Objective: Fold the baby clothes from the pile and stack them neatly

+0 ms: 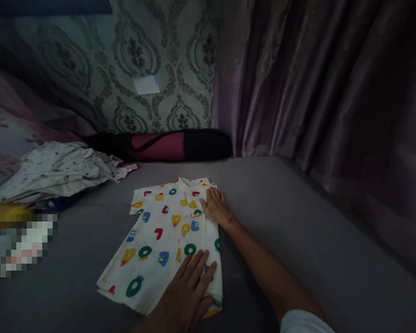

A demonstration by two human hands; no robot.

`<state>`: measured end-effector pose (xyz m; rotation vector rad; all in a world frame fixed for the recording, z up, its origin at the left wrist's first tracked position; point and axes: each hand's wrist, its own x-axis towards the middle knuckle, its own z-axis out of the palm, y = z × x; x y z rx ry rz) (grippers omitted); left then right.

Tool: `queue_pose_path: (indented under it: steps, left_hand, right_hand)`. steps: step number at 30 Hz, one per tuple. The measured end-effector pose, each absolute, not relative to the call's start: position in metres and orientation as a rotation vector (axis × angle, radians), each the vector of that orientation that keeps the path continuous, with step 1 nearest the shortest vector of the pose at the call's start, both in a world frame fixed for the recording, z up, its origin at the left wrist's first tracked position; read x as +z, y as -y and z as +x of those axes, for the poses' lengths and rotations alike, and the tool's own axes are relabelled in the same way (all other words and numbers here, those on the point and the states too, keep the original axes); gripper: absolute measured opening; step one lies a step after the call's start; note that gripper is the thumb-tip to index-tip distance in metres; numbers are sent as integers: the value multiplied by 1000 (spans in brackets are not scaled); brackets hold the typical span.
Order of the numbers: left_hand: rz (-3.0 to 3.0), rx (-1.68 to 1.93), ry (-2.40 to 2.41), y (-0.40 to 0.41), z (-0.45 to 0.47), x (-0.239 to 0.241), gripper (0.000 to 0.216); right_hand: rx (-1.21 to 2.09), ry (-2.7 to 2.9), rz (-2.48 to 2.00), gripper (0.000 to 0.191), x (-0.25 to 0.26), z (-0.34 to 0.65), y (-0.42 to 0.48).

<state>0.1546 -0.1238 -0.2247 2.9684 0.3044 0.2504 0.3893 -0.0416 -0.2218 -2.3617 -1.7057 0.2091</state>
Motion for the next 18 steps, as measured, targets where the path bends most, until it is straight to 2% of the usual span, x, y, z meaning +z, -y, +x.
queue_pose_path:
  steps: [8,12,18]
  left_hand:
    - [2992,366,-284,125,156,-223,60]
    - [2986,462,-264,124,156,-226,57]
    - [3070,535,-162,122,155,-245,62]
  right_hand:
    - [268,1668,-2388,70,-211,395,34]
    - [145,1672,-2334,67,-203,389,29]
    - [180,1684,-2419,69,-219,377,22]
